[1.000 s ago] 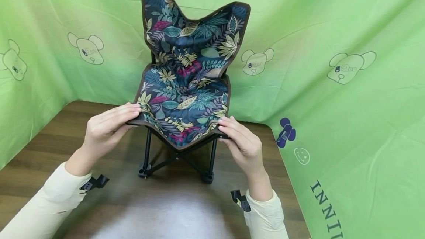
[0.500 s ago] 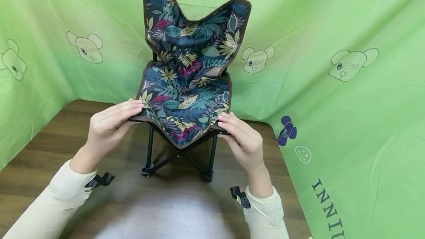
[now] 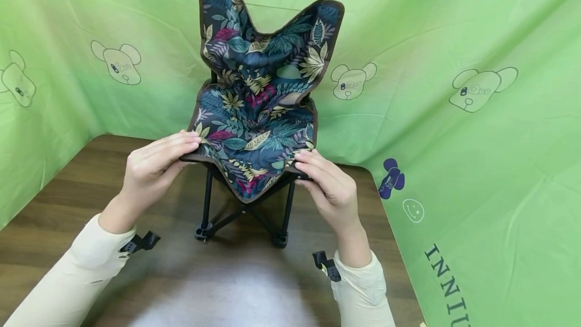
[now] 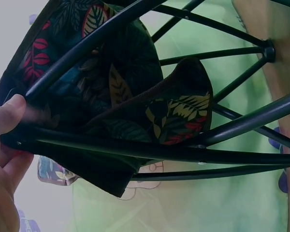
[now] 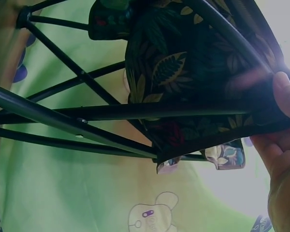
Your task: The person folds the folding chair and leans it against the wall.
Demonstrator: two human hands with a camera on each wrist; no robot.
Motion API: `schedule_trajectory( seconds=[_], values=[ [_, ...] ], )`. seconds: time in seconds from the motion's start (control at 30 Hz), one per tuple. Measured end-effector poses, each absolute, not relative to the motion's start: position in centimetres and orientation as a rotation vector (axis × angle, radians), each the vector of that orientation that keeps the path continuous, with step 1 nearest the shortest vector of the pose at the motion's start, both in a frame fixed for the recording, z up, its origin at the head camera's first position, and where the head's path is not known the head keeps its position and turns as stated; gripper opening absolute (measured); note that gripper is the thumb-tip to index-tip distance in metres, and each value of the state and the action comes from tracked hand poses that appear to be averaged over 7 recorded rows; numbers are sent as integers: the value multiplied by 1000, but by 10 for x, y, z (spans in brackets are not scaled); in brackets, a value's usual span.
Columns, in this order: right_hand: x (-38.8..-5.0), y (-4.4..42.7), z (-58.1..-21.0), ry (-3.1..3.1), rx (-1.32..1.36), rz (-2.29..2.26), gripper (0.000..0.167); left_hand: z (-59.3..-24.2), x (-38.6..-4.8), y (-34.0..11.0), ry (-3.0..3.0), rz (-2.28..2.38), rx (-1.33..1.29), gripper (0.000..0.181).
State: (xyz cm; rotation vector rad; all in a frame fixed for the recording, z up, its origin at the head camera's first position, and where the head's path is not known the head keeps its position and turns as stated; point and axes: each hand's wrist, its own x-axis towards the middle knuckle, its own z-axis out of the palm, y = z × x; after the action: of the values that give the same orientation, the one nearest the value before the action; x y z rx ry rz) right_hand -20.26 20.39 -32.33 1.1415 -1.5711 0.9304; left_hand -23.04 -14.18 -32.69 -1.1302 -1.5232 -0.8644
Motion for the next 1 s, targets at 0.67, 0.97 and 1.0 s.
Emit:
schedule_trajectory(
  seconds=[0.67, 0.97, 1.0],
  values=[
    [-201, 192, -311, -1534, 1165, 947, 27, -319, -229, -129, -1523, -860, -1137, 25],
    [-203, 189, -311, -1533, 1157, 956, 28, -317, -230, -127, -1515, -850, -1133, 24],
    [-203, 189, -311, -1534, 1158, 955, 28, -317, -230, -128, -1516, -847, -1133, 24]
  ],
)
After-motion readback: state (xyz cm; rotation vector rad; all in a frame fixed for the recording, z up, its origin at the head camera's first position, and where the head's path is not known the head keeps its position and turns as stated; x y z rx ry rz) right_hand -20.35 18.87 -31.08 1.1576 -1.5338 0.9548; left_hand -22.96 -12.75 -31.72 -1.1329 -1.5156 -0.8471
